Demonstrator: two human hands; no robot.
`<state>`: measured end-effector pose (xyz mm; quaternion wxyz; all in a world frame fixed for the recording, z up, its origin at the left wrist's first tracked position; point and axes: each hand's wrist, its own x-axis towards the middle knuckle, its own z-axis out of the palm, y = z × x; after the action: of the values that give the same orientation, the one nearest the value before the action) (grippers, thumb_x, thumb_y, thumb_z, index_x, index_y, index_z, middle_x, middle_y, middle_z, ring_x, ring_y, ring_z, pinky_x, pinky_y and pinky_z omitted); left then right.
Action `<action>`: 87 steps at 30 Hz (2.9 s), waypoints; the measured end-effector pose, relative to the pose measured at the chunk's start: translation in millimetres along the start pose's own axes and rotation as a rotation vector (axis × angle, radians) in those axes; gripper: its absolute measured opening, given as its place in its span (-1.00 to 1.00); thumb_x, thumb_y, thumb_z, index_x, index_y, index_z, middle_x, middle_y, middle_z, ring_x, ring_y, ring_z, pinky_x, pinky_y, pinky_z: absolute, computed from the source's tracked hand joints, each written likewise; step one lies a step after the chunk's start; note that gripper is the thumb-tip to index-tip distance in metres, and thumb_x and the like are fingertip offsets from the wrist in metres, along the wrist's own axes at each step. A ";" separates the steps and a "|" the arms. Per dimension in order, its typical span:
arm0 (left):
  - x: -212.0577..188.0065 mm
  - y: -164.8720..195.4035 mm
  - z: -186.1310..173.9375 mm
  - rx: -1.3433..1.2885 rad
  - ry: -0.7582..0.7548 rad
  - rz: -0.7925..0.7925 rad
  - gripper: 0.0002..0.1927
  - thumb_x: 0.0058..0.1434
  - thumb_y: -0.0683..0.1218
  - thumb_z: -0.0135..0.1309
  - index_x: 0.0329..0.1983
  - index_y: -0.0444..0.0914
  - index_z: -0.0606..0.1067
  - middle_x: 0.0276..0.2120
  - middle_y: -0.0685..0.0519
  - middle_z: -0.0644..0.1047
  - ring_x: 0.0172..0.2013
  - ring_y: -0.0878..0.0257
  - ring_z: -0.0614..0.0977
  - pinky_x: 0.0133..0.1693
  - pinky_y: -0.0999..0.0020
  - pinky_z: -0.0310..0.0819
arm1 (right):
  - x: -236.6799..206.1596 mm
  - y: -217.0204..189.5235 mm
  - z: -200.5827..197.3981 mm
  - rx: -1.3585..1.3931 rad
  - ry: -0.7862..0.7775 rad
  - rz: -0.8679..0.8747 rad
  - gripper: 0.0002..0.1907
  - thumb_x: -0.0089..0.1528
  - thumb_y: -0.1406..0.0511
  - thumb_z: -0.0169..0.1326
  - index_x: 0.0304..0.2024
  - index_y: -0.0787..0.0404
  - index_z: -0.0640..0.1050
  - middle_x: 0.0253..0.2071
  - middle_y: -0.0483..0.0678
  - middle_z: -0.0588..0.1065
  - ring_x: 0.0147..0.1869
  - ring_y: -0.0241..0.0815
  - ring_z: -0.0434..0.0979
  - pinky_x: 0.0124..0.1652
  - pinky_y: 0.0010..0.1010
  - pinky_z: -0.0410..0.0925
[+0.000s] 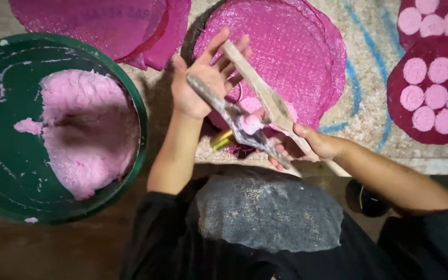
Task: The person scoops pink cotton candy from a green bucket and presses it into circular molds on a pink mat using a wooden tool. They repeat this process to form multiple round pieces, occasionally adjusting the mold and smoothing the surface.
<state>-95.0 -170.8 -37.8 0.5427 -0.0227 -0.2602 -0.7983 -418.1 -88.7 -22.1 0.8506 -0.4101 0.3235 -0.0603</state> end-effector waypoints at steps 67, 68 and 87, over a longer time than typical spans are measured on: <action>82.6 26.6 -79.9 -0.052 -0.069 0.387 -0.68 0.35 0.14 -0.20 -0.09 -0.14 0.41 -0.25 0.13 0.45 -0.10 0.22 0.46 0.03 0.30 0.46 | 87.1 -103.1 -31.7 -0.946 0.588 -0.021 -0.24 0.40 -0.17 -0.38 0.02 0.31 0.55 -0.43 0.04 0.51 -0.32 -0.15 0.53 -0.26 -0.25 0.40; 79.9 34.1 -77.4 0.078 -0.010 0.379 -0.63 0.34 0.17 -0.20 -0.07 -0.17 0.42 -0.20 0.10 0.47 -0.06 0.21 0.48 0.04 0.28 0.45 | 88.6 -97.1 -31.3 -0.941 0.586 -0.088 -0.25 0.40 -0.17 -0.37 0.09 0.29 0.54 -0.40 0.05 0.50 -0.29 -0.15 0.51 -0.25 -0.23 0.38; 4.8 2.3 -11.0 1.805 0.181 -0.518 0.33 -0.15 0.03 0.47 0.56 -0.09 -0.15 0.46 -0.12 0.19 0.41 -0.03 0.14 0.41 -0.11 -0.17 | 6.2 -6.9 -16.6 -0.015 0.659 -0.771 0.01 0.19 -0.43 -0.06 0.34 0.15 0.22 -0.05 -0.10 0.38 -0.16 -0.24 0.41 -0.26 -0.32 0.32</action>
<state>-92.2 -180.3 -44.9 0.1788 0.5268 -0.7340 -0.3896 -422.1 -106.3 -27.7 0.6160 -0.4651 0.4004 -0.4938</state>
